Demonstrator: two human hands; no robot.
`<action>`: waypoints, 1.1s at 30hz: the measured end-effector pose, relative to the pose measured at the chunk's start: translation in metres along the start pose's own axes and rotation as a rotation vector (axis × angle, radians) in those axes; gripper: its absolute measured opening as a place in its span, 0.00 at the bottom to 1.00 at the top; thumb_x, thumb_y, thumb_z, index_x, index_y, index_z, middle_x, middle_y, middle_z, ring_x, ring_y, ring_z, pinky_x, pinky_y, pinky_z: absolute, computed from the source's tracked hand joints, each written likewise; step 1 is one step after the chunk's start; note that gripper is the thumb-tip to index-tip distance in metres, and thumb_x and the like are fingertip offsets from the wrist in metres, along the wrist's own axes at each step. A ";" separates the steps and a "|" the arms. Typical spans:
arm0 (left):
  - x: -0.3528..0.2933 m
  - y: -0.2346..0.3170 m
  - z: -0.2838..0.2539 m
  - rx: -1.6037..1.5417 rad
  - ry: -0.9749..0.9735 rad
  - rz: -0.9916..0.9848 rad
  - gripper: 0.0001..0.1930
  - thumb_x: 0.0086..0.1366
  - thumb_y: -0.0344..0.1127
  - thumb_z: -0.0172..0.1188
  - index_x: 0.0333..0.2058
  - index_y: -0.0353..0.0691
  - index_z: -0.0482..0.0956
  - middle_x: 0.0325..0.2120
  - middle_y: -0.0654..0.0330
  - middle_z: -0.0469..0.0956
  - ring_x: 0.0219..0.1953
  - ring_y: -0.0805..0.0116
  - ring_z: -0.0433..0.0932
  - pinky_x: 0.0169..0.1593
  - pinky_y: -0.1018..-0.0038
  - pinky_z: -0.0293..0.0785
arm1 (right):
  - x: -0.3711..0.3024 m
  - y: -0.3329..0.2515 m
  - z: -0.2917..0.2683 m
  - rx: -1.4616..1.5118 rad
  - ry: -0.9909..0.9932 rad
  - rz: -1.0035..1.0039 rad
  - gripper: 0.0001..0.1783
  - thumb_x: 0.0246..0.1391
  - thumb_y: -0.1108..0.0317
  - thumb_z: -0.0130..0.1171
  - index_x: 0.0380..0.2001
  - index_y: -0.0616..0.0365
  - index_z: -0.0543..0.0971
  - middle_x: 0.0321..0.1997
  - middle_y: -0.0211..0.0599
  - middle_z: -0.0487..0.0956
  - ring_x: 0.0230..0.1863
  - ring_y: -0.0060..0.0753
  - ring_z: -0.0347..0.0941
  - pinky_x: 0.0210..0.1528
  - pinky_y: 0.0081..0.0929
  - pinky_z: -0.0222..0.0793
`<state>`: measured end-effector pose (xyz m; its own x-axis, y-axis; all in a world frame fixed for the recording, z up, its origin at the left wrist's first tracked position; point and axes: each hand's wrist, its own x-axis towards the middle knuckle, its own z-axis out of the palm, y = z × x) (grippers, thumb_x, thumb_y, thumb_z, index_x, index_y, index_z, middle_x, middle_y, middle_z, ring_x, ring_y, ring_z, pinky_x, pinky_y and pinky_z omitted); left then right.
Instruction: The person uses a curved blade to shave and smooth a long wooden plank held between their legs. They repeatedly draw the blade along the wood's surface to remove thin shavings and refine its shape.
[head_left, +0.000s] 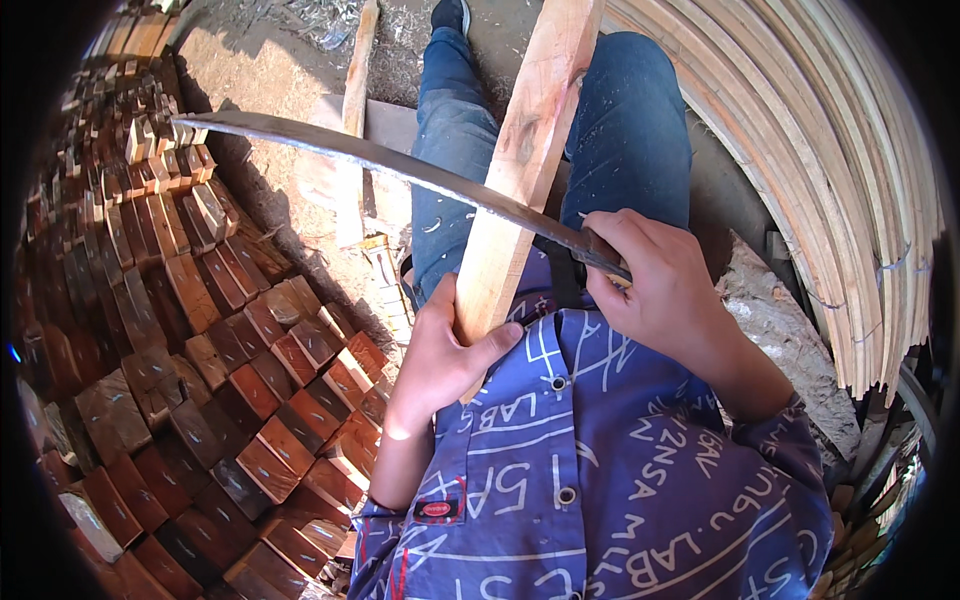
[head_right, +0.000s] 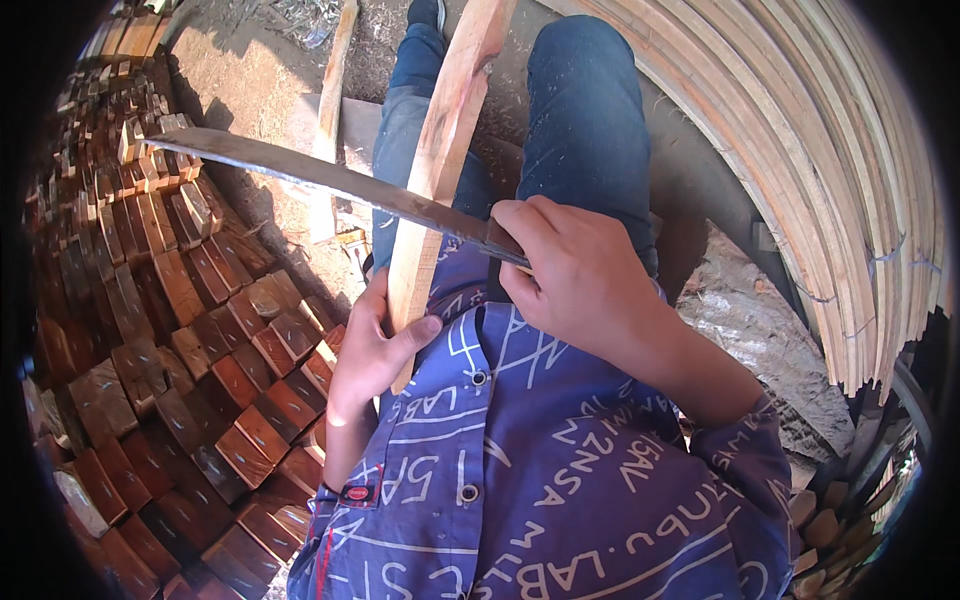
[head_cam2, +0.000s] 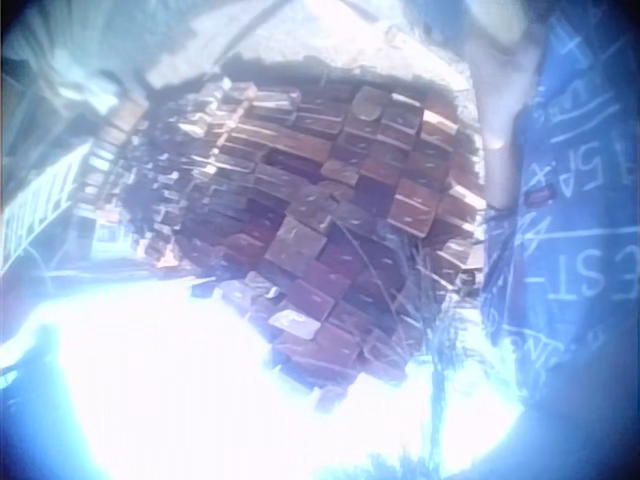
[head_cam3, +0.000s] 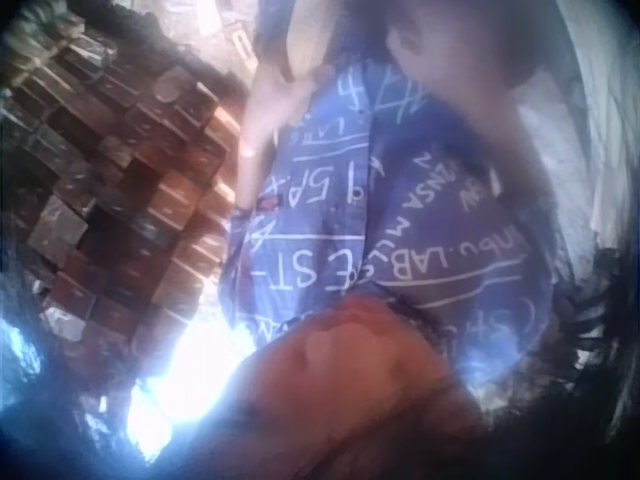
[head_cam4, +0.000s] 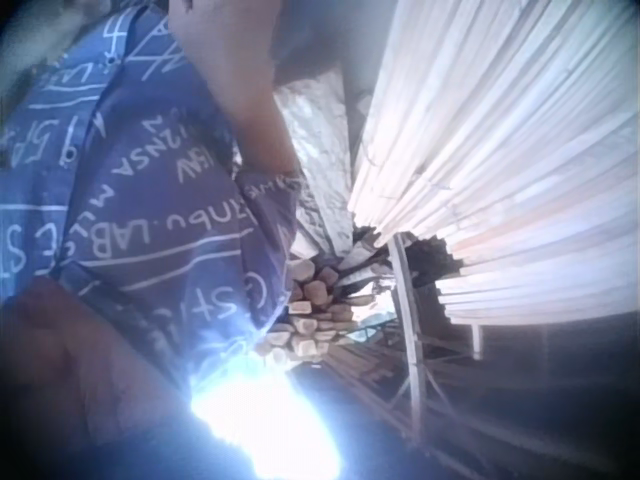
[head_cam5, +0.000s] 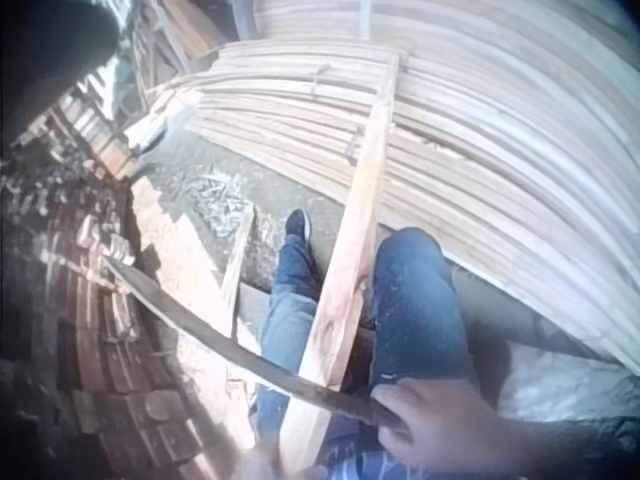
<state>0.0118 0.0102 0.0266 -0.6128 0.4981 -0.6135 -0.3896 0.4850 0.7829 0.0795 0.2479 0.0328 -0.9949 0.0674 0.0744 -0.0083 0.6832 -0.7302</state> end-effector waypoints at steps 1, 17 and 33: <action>0.000 0.003 0.006 0.012 0.012 0.018 0.28 0.54 0.35 0.73 0.50 0.29 0.72 0.39 0.54 0.79 0.41 0.70 0.77 0.47 0.71 0.74 | 0.001 -0.004 -0.005 -0.014 -0.056 0.003 0.18 0.43 0.72 0.67 0.38 0.60 0.73 0.27 0.41 0.76 0.27 0.46 0.78 0.30 0.39 0.73; 0.002 -0.004 0.022 0.351 0.110 0.001 0.26 0.50 0.36 0.74 0.40 0.30 0.70 0.31 0.51 0.81 0.35 0.69 0.78 0.41 0.69 0.75 | 0.014 0.051 -0.020 -0.460 -0.197 0.269 0.08 0.36 0.66 0.63 0.22 0.56 0.77 0.20 0.42 0.78 0.27 0.48 0.79 0.30 0.44 0.73; 0.002 -0.010 0.019 0.202 0.074 0.024 0.27 0.55 0.35 0.72 0.48 0.28 0.69 0.36 0.53 0.80 0.39 0.70 0.77 0.46 0.71 0.74 | 0.018 0.045 -0.021 -0.461 -0.235 0.246 0.12 0.39 0.65 0.67 0.26 0.60 0.78 0.23 0.44 0.80 0.30 0.50 0.80 0.33 0.42 0.75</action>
<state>0.0277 0.0202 0.0153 -0.6718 0.4610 -0.5797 -0.2328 0.6116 0.7562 0.0632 0.2954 0.0152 -0.9581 0.1369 -0.2515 0.2181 0.9181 -0.3310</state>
